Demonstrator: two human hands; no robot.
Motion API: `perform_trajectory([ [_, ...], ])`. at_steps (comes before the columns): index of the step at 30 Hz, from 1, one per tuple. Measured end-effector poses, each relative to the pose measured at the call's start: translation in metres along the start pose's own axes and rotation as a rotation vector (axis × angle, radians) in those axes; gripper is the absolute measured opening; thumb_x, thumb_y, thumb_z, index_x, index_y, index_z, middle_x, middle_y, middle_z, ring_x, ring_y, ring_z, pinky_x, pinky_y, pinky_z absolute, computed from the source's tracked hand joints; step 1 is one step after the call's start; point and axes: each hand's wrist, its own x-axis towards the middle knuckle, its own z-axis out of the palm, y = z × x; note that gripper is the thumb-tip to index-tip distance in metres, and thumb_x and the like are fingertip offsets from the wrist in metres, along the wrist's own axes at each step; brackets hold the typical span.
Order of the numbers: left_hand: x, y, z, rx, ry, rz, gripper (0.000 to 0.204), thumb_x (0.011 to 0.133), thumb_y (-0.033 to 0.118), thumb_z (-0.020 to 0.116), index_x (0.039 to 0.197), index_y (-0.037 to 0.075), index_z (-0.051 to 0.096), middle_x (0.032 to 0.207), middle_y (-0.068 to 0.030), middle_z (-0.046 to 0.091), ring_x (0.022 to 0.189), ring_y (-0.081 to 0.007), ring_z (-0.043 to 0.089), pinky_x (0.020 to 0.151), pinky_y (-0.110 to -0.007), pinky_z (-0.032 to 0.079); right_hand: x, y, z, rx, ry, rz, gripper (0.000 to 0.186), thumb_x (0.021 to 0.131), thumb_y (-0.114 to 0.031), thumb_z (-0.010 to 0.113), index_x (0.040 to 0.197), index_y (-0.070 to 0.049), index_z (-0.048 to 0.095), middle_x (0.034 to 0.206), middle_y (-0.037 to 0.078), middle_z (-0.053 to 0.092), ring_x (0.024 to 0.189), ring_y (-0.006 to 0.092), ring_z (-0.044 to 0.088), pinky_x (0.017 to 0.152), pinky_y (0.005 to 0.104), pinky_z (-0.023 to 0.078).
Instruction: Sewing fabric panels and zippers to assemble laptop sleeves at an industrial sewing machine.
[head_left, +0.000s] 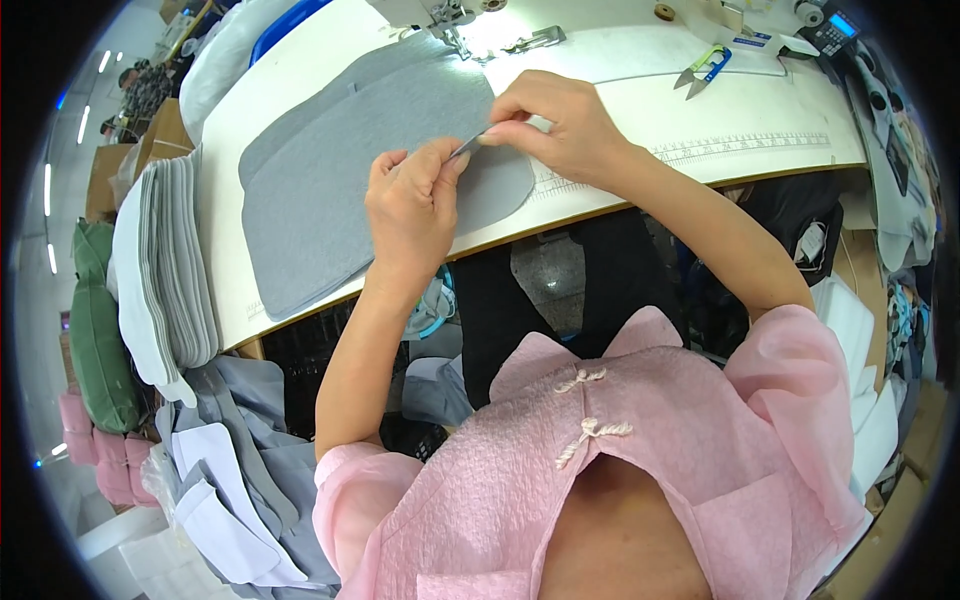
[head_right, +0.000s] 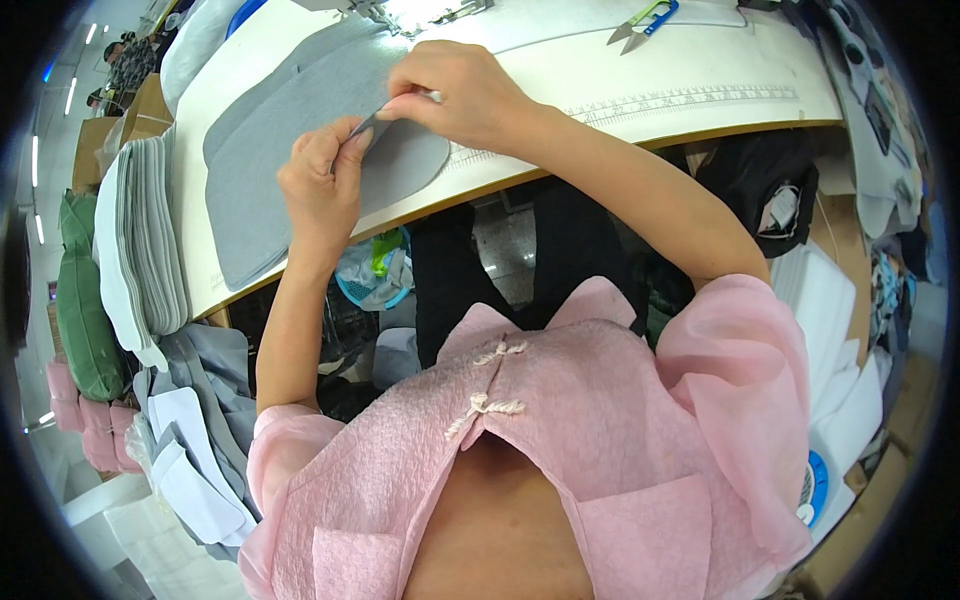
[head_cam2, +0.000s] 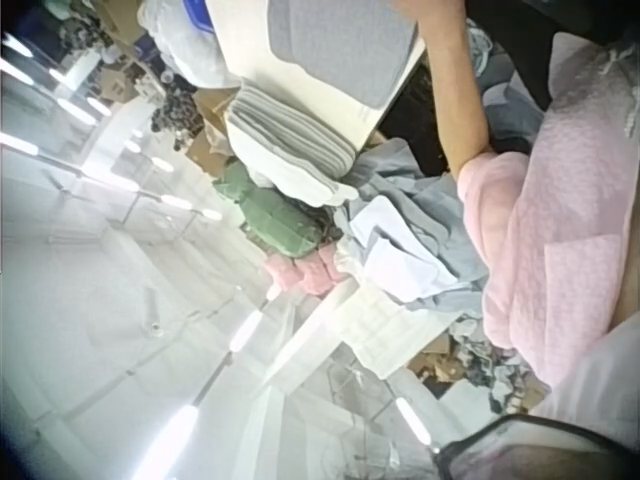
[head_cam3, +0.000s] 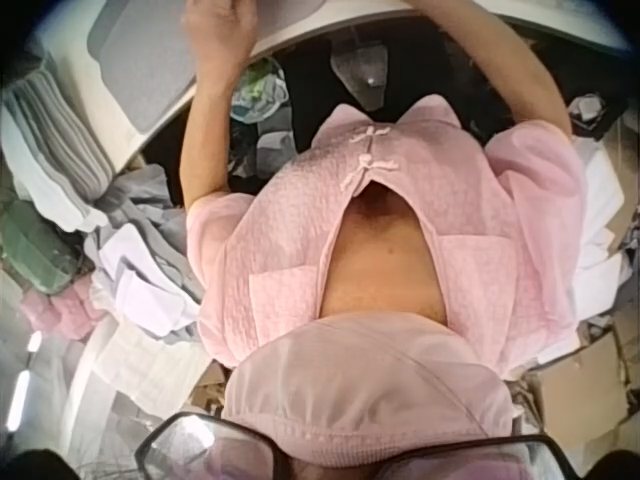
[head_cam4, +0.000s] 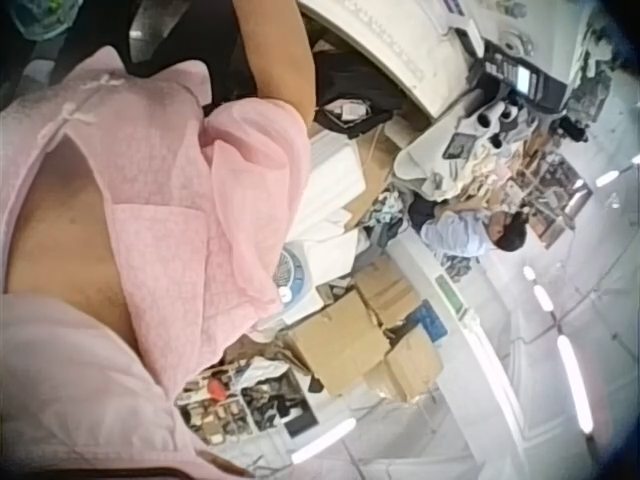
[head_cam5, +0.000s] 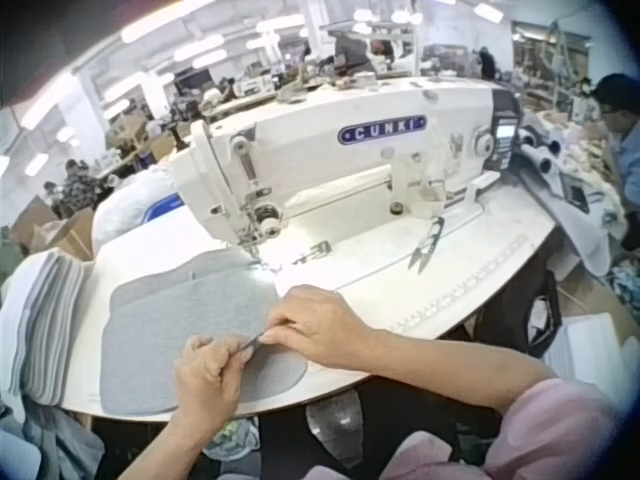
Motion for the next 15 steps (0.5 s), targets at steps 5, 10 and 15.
perform_trajectory([
  [5,-0.003,0.0,0.0,0.132,-0.062,0.141,0.008,0.074,0.006,0.058,0.082,0.008,0.06,0.068,-0.004,0.061,0.061,-0.0168,0.056,0.072,-0.035,0.038,-0.039,-0.018,-0.007,-0.173,-0.167,-0.092,0.03,0.067,-0.019,0.065,0.089,-0.002,0.054,0.091,0.01,0.054,0.078,0.0265,0.051,0.069,0.0346,0.043],
  [10,-0.007,0.001,0.009,0.237,-0.107,0.273,0.013,0.073,0.005,0.057,0.084,0.009,0.06,0.072,-0.0031,0.062,0.066,-0.0154,0.058,0.074,-0.036,0.038,-0.062,-0.032,-0.002,-0.248,-0.279,-0.083,0.047,0.06,-0.024,0.068,0.099,-0.004,0.052,0.099,0.011,0.049,0.088,0.0267,0.047,0.078,0.0368,0.039],
  [15,-0.012,-0.002,0.016,0.354,-0.11,0.401,0.011,0.069,0.009,0.054,0.08,0.011,0.056,0.08,0.0021,0.062,0.074,-0.0112,0.06,0.072,-0.038,0.038,-0.068,-0.033,-0.001,-0.263,-0.265,-0.057,0.049,0.058,-0.024,0.07,0.1,-0.005,0.052,0.099,0.01,0.048,0.091,0.0262,0.046,0.081,0.0364,0.038],
])
